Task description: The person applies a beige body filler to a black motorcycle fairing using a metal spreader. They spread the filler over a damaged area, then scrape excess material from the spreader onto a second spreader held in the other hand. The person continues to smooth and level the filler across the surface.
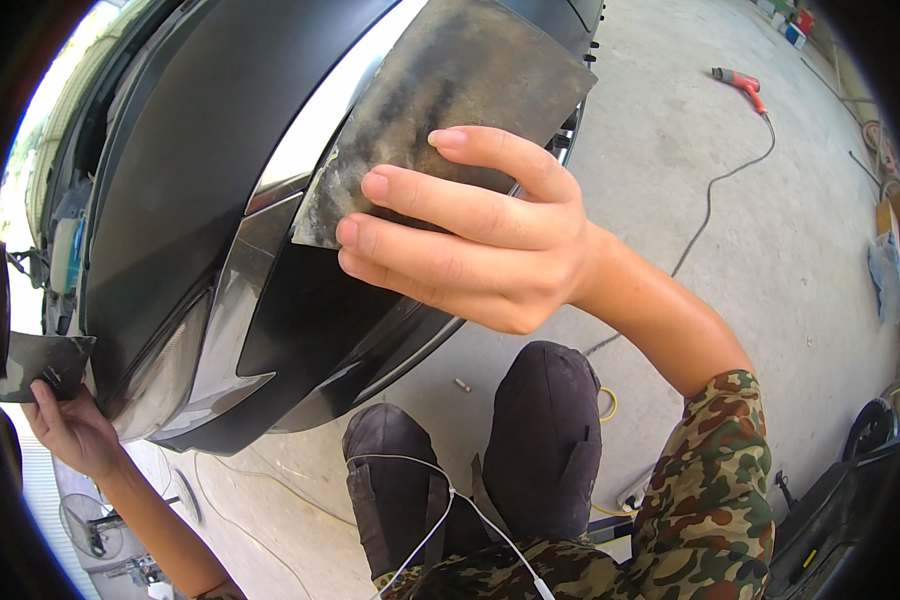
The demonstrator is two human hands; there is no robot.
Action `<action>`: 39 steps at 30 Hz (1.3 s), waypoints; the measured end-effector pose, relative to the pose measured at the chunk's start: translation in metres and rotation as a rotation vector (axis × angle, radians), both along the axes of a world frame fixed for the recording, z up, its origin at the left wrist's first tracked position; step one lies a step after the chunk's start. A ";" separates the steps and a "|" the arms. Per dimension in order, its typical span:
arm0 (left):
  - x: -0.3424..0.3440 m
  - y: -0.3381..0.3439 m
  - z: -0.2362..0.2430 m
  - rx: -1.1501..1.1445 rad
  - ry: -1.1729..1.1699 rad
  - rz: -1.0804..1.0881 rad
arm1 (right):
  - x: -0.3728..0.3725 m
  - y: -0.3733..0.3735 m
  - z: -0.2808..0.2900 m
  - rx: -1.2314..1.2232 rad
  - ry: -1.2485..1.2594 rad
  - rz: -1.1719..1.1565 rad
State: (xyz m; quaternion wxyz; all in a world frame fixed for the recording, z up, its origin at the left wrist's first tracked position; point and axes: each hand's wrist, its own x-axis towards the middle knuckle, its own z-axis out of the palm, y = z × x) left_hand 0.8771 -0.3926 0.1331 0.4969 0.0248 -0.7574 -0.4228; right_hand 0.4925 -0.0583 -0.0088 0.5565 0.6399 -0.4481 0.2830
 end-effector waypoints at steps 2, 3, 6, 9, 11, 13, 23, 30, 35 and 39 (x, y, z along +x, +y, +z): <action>0.000 -0.001 0.000 0.000 -0.001 -0.003 | 0.000 0.000 -0.001 0.004 0.004 -0.011; 0.000 -0.001 0.000 0.005 0.005 0.004 | 0.000 -0.001 -0.001 -0.003 -0.006 0.002; -0.002 -0.003 -0.002 0.007 0.003 0.006 | 0.001 -0.003 -0.001 -0.046 -0.014 0.005; -0.005 -0.005 -0.004 0.018 0.024 0.028 | 0.003 -0.003 0.001 -0.063 -0.018 0.011; -0.006 -0.005 -0.005 0.020 0.036 0.039 | 0.003 -0.003 0.003 -0.073 -0.019 0.013; -0.007 -0.004 -0.005 0.023 0.052 0.071 | 0.003 -0.005 0.004 -0.090 -0.021 0.021; -0.003 0.001 0.001 -0.010 0.001 -0.029 | -0.001 -0.001 0.002 -0.006 -0.004 -0.002; -0.005 0.000 -0.001 -0.006 0.003 -0.001 | 0.001 -0.004 0.000 -0.049 -0.034 0.014; -0.022 -0.006 -0.014 0.015 0.045 0.051 | 0.001 -0.002 -0.012 0.028 -0.090 0.003; -0.039 -0.017 -0.028 -0.025 0.053 0.076 | 0.004 0.005 -0.020 0.168 -0.134 0.014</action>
